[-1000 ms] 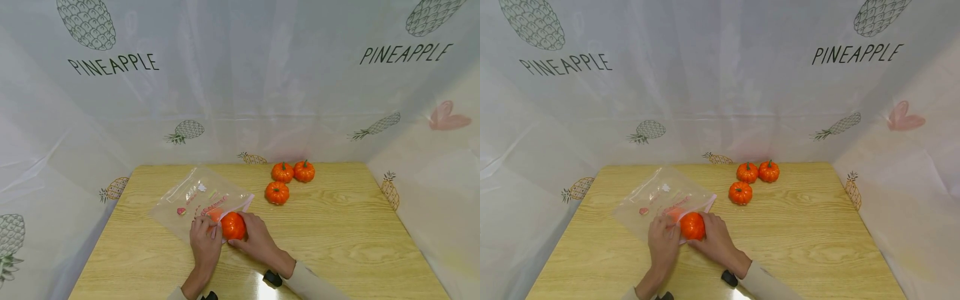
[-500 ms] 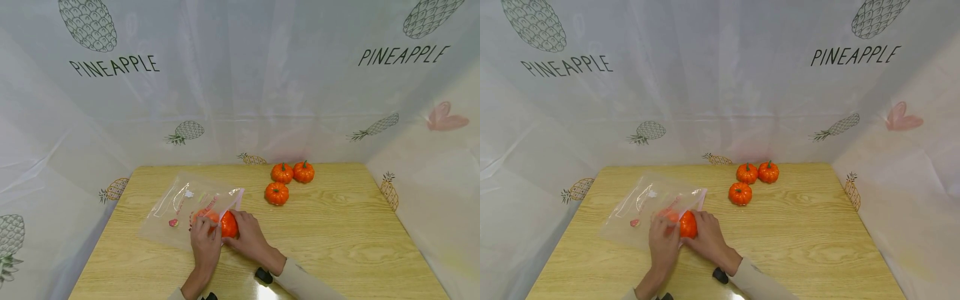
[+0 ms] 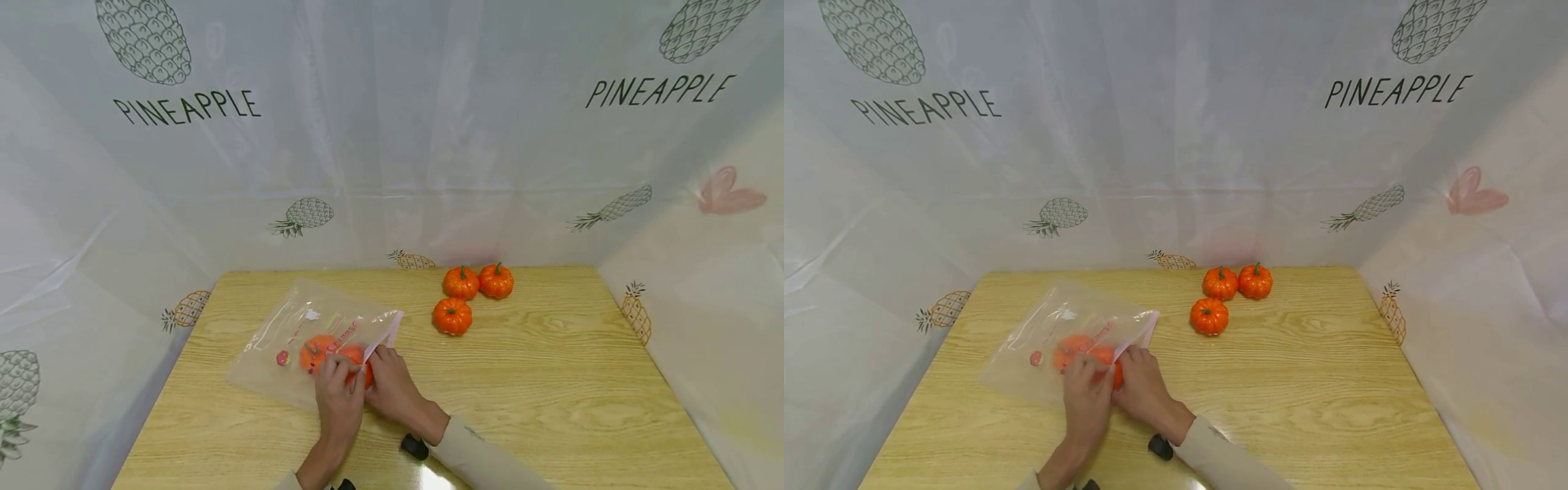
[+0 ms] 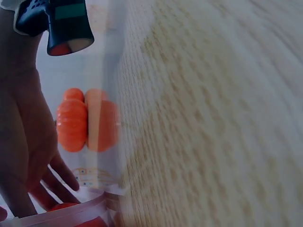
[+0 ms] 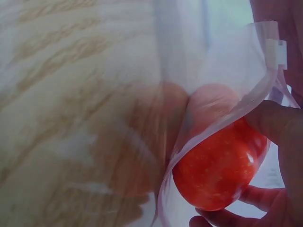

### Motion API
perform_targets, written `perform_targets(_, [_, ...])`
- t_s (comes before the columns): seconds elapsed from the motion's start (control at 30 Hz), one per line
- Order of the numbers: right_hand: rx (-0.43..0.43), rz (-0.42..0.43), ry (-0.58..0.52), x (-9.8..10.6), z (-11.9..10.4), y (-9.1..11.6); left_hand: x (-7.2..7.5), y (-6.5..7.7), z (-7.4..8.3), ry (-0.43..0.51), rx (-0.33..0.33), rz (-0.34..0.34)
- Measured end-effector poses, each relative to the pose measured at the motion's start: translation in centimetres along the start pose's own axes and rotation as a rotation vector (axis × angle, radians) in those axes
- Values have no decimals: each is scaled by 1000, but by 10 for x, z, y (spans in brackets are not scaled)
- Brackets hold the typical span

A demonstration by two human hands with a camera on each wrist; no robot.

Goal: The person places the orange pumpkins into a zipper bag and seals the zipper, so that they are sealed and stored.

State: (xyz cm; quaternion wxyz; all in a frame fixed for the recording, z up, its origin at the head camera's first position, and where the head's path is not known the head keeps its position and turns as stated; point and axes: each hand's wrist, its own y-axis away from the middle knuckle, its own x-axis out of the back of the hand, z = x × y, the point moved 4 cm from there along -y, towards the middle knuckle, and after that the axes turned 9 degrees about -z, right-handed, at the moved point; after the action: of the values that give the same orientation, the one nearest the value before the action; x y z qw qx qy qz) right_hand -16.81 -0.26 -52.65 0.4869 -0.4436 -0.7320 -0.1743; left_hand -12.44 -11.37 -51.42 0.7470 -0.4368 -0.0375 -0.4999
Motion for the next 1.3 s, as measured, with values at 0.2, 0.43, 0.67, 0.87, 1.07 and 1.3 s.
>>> perform_targets(0.2, [19, 3, -69, 3, 4, 6, 0, -1, 1, -3, -14, 6])
perform_targets(0.43, [-57, 49, -35, 5, 8, 11, -2, -2, -1, -1, 13, -26])
perform_targets(0.67, [-38, 14, 10, -3, 2, 12, -4, -1, 0, -15, 13, -30])
perform_targets(0.87, [-74, 55, 22, -1, 3, 17, -3, 1, 1, -28, 7, -30])
perform_targets(1.07, [14, 14, 0, -1, -1, 20, -3, 2, 0, -45, -11, -38])
perform_targets(1.3, [-32, -56, -115, 11, 16, 28, -4, 2, -1, -42, -6, -37])
